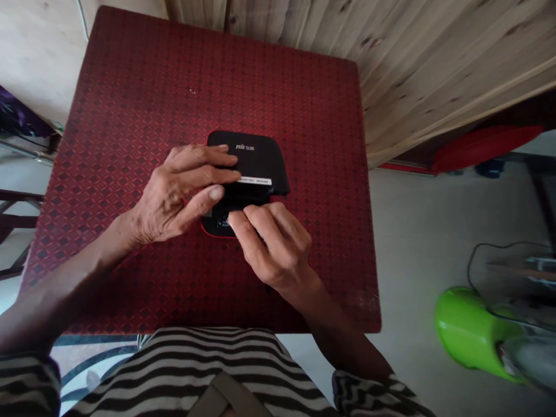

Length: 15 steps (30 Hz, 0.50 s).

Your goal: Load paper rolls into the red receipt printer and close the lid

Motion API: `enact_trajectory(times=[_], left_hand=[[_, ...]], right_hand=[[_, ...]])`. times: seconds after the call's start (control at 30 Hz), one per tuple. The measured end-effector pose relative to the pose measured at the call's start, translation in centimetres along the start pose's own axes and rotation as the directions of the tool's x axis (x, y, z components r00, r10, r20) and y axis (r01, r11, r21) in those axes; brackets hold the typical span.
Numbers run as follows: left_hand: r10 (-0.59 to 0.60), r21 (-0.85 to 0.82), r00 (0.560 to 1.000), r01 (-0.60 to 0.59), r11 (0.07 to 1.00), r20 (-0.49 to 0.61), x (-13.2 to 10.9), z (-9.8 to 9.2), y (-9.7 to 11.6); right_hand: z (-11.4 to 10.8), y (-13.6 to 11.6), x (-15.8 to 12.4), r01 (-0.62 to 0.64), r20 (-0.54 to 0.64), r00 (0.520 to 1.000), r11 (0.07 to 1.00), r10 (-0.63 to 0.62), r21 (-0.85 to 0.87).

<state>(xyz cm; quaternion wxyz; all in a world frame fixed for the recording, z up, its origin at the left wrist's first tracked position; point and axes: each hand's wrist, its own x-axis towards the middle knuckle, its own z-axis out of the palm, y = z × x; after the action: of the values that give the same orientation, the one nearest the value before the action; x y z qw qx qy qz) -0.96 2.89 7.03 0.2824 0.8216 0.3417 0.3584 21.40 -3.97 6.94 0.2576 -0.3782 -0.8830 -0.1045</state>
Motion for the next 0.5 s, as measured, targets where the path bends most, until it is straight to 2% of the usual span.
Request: enact_trajectory(times=[0.1,0.2,0.43,0.5], left_hand=[[-0.109,-0.078,0.993,0.113,0.991,0.044,-0.8,0.4,-0.1],[-0.162,-0.104,0.986,0.164,0.981,0.022,-0.9,0.6,-0.3],[0.006,0.073,0.993,-0.014,0.997,0.114,-1.3,0.6,-1.9],[0.074,0.122,0.992,-0.086,0.989,0.107,-1.6,0.8,-2.1]], right_hand=[[-0.1,-0.1,0.0,-0.064,0.042,0.997,0.995,0.061,0.077],[-0.1,-0.2,0.0,-0.059,0.025,0.998,0.997,0.058,0.042],[0.5,-0.2,0.0,-0.064,-0.022,0.998,0.998,0.064,0.004],[0.6,-0.3,0.1,-0.067,-0.03,0.997,0.998,0.067,0.01]])
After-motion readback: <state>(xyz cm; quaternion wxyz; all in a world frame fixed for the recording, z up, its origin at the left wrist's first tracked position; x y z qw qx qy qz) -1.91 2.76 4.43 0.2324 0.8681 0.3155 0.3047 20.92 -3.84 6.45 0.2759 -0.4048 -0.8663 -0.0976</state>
